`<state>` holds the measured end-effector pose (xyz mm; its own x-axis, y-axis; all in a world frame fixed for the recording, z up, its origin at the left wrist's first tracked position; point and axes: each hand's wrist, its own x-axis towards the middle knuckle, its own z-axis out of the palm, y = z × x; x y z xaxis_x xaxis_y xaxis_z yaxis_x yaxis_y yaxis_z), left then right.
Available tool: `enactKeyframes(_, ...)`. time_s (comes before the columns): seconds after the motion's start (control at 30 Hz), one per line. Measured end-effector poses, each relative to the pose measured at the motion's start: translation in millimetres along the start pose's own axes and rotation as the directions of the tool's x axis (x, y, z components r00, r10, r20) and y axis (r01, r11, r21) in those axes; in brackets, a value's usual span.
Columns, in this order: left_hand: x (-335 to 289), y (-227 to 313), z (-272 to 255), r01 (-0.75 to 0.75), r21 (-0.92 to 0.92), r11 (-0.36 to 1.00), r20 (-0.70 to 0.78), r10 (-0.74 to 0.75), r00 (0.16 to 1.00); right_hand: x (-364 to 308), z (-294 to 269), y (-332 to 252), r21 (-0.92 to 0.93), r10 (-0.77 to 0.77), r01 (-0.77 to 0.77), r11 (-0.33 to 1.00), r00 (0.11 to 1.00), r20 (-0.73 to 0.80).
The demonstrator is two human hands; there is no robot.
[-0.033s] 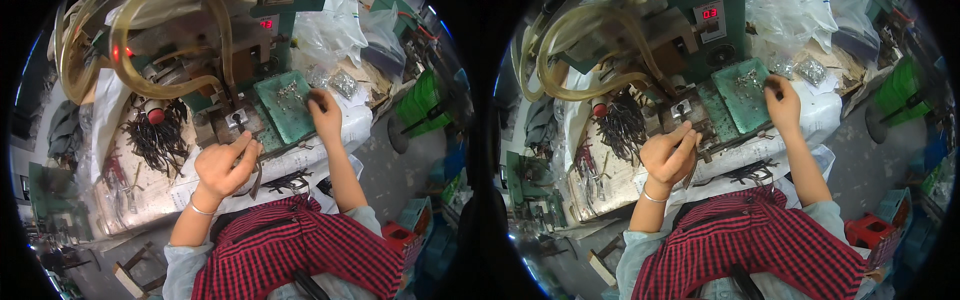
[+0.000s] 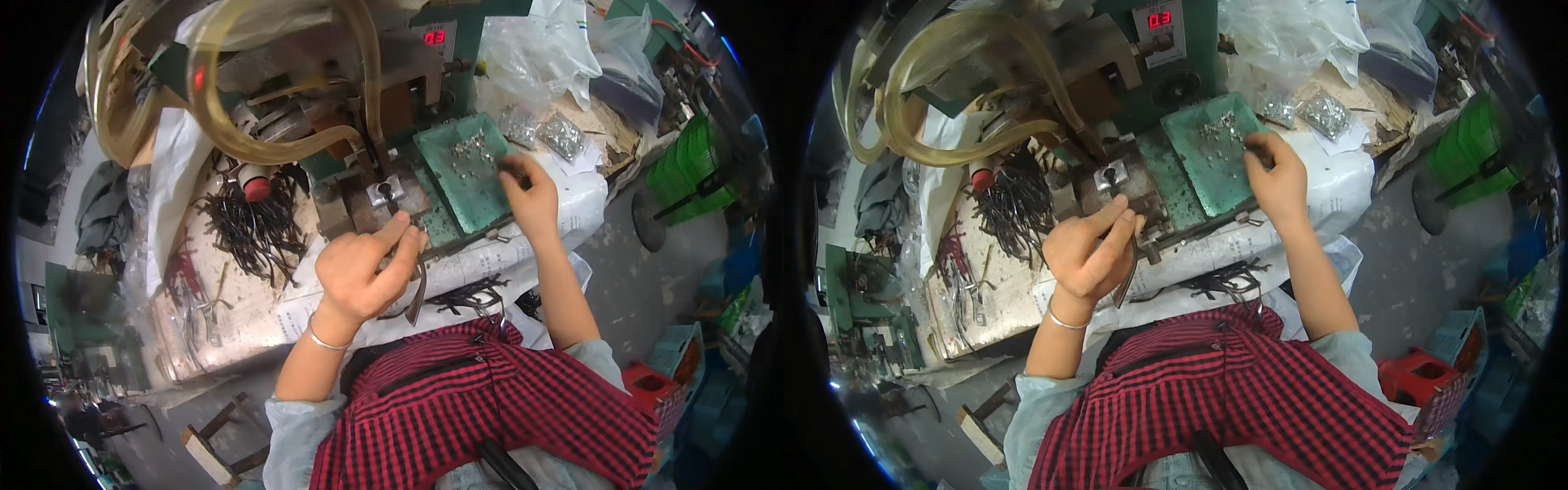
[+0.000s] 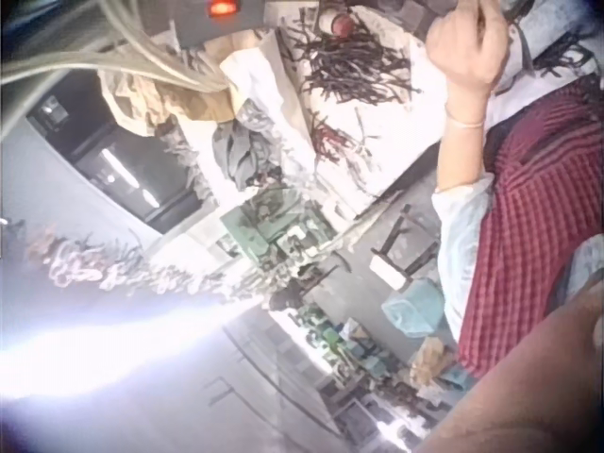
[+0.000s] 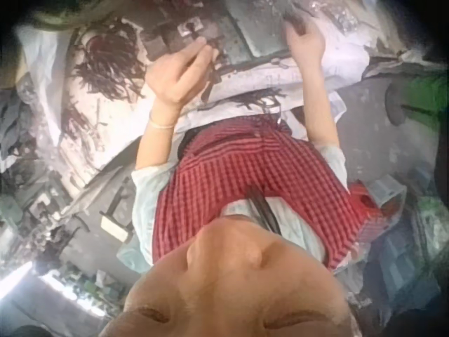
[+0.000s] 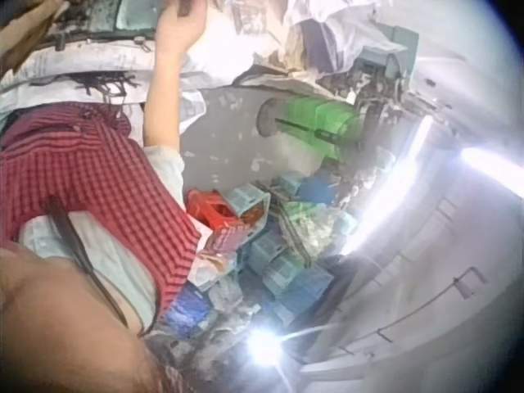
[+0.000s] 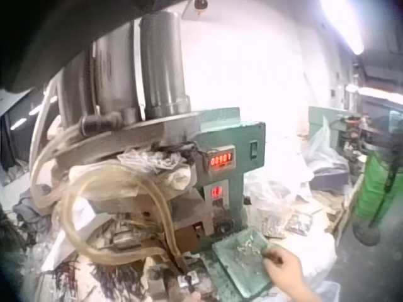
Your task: The person repeatedly picks small metallic components from a green tray and places them into a press machine, then removes the processed items. The cycle continues with the same components and machine throughout the clip.
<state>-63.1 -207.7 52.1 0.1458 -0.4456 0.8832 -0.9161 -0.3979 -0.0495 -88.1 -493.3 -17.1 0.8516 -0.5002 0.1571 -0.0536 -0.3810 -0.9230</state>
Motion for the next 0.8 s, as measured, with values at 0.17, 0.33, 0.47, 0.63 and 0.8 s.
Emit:
enactKeyframes(0.17, -1, 6, -5, 0.092, -0.041, 0.995, 0.02, -0.091, 0.996, -28, 9, -11, -0.523, -0.256, 0.266, 0.81, 0.962, 0.093)
enactKeyframes(0.33, -7, 34, -31, 0.374, -0.141, 0.917, 0.07, -0.368, 0.927, -22, 22, -5, -0.694, -0.312, 0.296, 0.657, 0.944, 0.108)
enactKeyframes(0.47, -47, 30, -95, 0.403, 0.219, 0.889, 0.011, -0.415, 0.91, -32, 21, -3, -0.529, -0.195, 0.147, 0.836, 0.98, -0.034)
enactKeyframes(0.63, -52, -30, -145, 0.456, 0.507, 0.731, 0.145, -0.594, 0.791, -21, 18, 0, -0.392, -0.313, 0.261, 0.882, 0.947, -0.073)
enactKeyframes(0.8, -163, -82, -116, 0.549, 0.446, 0.707, 0.441, -0.707, 0.553, -18, 37, 0, -0.323, -0.411, 0.355, 0.877, 0.903, -0.124)
